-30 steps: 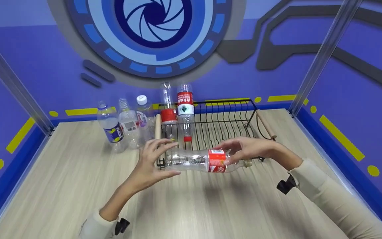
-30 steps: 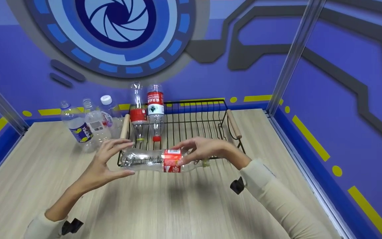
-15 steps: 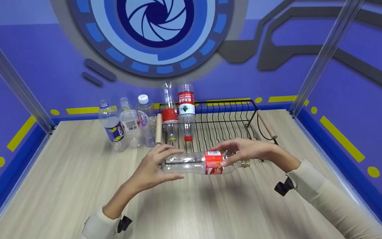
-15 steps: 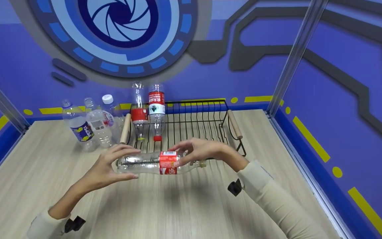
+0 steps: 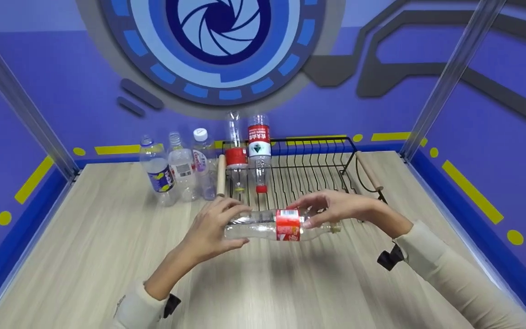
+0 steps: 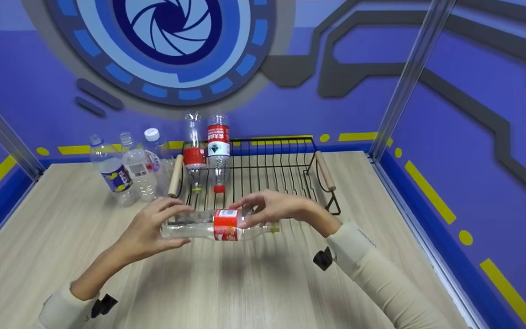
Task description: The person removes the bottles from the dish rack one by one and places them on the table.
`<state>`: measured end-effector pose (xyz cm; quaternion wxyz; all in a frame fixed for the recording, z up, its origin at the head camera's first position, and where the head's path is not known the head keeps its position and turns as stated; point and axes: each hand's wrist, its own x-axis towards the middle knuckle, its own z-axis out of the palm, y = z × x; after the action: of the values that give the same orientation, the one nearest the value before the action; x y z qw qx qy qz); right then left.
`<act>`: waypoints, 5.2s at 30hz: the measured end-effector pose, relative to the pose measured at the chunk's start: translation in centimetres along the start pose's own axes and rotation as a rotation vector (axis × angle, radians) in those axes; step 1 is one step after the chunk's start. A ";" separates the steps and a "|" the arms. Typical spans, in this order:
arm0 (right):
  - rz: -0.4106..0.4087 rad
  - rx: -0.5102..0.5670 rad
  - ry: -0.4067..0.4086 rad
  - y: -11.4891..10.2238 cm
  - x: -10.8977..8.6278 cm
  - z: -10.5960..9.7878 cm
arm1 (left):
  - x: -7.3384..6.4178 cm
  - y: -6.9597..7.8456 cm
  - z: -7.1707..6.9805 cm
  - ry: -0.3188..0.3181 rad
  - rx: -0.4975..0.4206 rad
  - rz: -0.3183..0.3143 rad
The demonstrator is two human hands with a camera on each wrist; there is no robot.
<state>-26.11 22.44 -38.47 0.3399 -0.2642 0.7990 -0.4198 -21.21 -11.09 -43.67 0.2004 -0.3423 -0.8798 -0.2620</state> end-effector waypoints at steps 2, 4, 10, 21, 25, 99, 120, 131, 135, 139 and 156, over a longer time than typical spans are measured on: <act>0.003 0.010 -0.003 0.0 -0.2 -0.1 | 0.2 0.0 0.0 0.001 0.000 -0.004; -0.003 0.017 -0.006 0.0 -0.3 -0.2 | 0.3 -0.1 0.0 0.004 -0.005 -0.009; -0.099 0.029 -0.020 0.5 -0.7 -1.0 | 0.0 -0.4 -0.2 0.028 -0.025 -0.028; -0.162 0.119 0.150 3.8 -4.0 -5.5 | -0.9 -2.0 -1.1 0.069 -0.019 -0.112; -0.132 0.159 0.234 5.2 -5.1 -7.6 | -1.3 -3.0 -1.8 0.070 -0.029 -0.167; 0.008 0.386 0.464 16.7 -6.1 -10.5 | -6.3 -17.7 -6.2 0.512 -0.517 -1.098; 0.005 0.429 0.461 16.2 -6.0 -10.1 | -6.5 -22.5 -3.1 0.509 -0.419 -1.090; -0.016 0.475 0.485 16.5 -6.0 -9.9 | -6.1 -22.4 -3.1 0.410 -0.399 -1.070; 0.007 0.459 0.496 16.6 -5.9 -9.7 | -6.5 -22.0 -3.3 0.382 -0.411 -1.080; 0.022 0.434 0.521 16.5 -5.8 -9.6 | -7.1 -21.0 -3.8 0.406 -0.392 -1.122; 0.026 0.428 0.532 16.2 -5.7 -9.5 | -6.4 -13.5 -2.7 0.400 -0.524 -1.127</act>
<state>-31.98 39.36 -46.41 0.1726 -0.0580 0.7567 -0.6280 -25.95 -24.34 -49.33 0.1020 0.1894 -0.7771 -0.5915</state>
